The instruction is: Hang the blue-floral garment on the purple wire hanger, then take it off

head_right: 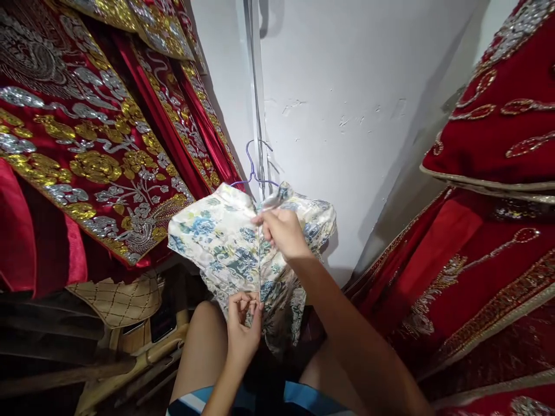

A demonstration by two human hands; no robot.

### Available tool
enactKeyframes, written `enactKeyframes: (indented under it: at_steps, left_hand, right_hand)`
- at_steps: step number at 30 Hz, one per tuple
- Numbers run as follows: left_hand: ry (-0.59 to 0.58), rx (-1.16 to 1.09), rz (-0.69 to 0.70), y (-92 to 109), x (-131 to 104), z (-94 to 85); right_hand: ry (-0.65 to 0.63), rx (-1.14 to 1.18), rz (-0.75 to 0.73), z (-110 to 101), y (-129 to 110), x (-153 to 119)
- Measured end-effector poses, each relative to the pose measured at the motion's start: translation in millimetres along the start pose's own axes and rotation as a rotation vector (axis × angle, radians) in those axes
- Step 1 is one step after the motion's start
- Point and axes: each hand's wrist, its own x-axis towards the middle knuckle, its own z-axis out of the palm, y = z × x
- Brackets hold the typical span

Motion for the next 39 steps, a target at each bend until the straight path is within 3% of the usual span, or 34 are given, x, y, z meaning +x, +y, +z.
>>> enactKeyframes:
  at_steps: [4,6,8,12,15,17,19,24,28,33,36,39]
  left_hand:
    - [-0.036,0.055,-0.003,-6,-10,0.5]
    - [-0.06,0.053,0.033,4,-1,0.0]
    - [-0.078,0.036,0.127,28,27,-2.0]
    - [-0.036,0.097,0.405,103,118,-10.7]
    - [-0.205,0.364,0.493,147,175,-17.6]
    - [-0.323,0.474,0.551,161,193,-20.1]
    - [-0.352,0.541,0.611,164,198,-21.3]
    - [-0.235,0.656,0.636,152,192,-25.1]
    - [-0.268,0.586,0.563,147,191,-26.8]
    - [-0.264,0.385,0.621,152,185,-15.1]
    - [-0.163,0.329,0.642,156,184,-11.5]
    - [0.064,0.268,0.578,153,194,-28.5]
  right_hand:
    - [0.075,-0.032,-0.097,5,-15,12]
    - [0.056,-0.064,-0.116,5,-10,10]
    - [-0.004,-0.1,-0.124,4,-3,6]
    - [-0.102,-0.169,-0.12,1,-1,-1]
    - [-0.034,-0.172,-0.176,-2,-8,-4]
    - [0.006,-0.184,-0.209,-3,-9,-4]
    - [0.028,-0.225,-0.207,-1,-3,-2]
    - [0.076,-0.278,-0.185,10,21,5]
    - [0.062,-0.194,-0.204,11,21,-4]
    - [0.118,-0.164,-0.237,10,21,-7]
    - [0.127,-0.208,-0.193,10,38,3]
    - [0.065,-0.253,-0.094,6,60,2]
